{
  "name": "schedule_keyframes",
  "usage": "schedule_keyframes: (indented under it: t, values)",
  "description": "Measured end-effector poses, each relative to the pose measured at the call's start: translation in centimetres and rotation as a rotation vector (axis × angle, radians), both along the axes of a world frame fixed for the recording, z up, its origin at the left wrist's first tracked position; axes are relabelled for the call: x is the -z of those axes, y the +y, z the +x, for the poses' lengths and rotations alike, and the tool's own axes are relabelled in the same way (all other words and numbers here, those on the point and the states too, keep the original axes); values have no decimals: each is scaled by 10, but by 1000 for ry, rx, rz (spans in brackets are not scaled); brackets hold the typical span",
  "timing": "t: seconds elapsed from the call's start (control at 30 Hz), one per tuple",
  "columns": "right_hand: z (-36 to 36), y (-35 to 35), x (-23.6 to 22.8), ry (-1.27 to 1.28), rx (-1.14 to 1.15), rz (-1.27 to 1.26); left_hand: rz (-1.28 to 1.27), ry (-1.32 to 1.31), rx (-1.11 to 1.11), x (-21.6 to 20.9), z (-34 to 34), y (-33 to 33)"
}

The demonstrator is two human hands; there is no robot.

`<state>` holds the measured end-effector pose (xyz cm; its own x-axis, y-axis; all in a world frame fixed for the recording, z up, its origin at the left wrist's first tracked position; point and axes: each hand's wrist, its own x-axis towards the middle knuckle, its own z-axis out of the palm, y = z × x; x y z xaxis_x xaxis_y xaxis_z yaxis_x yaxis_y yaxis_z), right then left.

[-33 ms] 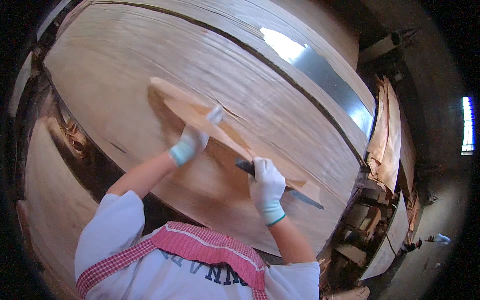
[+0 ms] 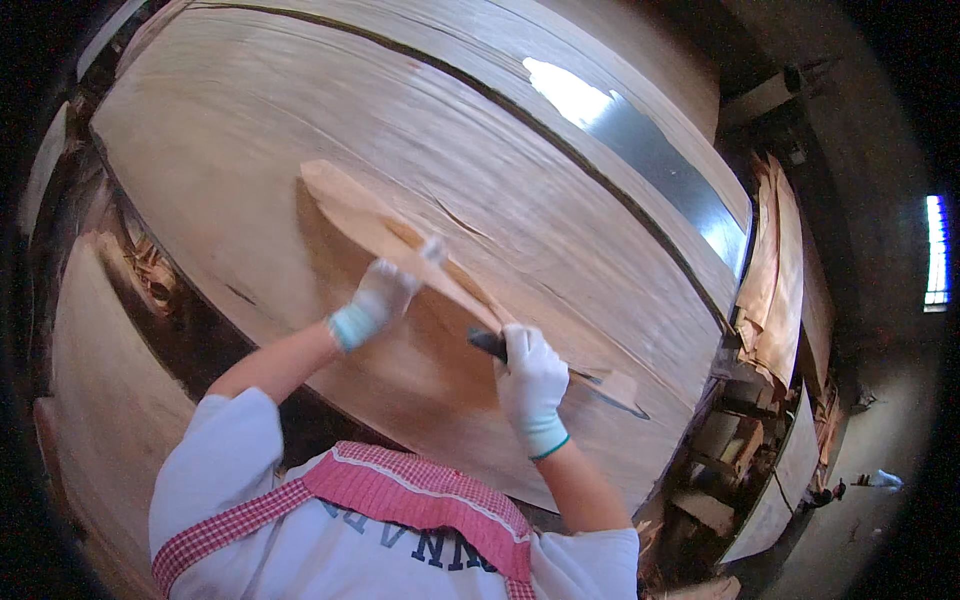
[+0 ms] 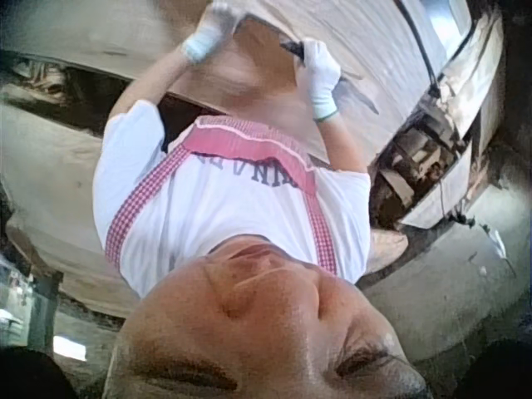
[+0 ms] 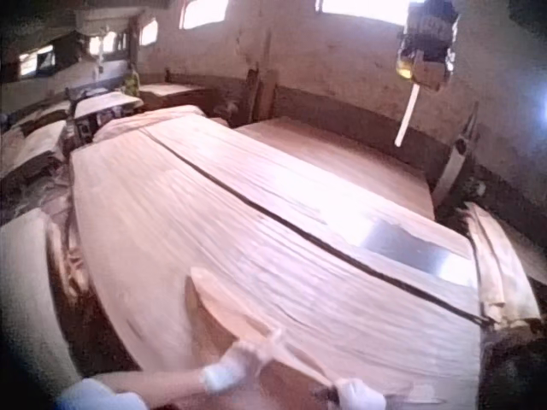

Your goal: The person uses a utility knife to trim and cut large sheets of wood veneer, peeling off excess strips and stacking the prepared sheets on work tables.

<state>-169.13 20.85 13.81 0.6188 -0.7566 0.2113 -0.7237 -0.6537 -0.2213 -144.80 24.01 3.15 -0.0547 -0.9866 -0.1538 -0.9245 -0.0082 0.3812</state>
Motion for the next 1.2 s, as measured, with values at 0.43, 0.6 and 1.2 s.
schedule_keyframes:
  t: [0.43, 0.6, 1.2]
  values:
    - [-32, 132, 50, 43, -183, 168, -367, 1680, -1232, 36, 76, 132]
    - [-50, 157, 57, -185, -91, 461, -656, 1073, -1185, -31, 56, 122]
    - [186, 217, 135, -204, -144, 534, -621, 248, -1650, 53, 300, 291]
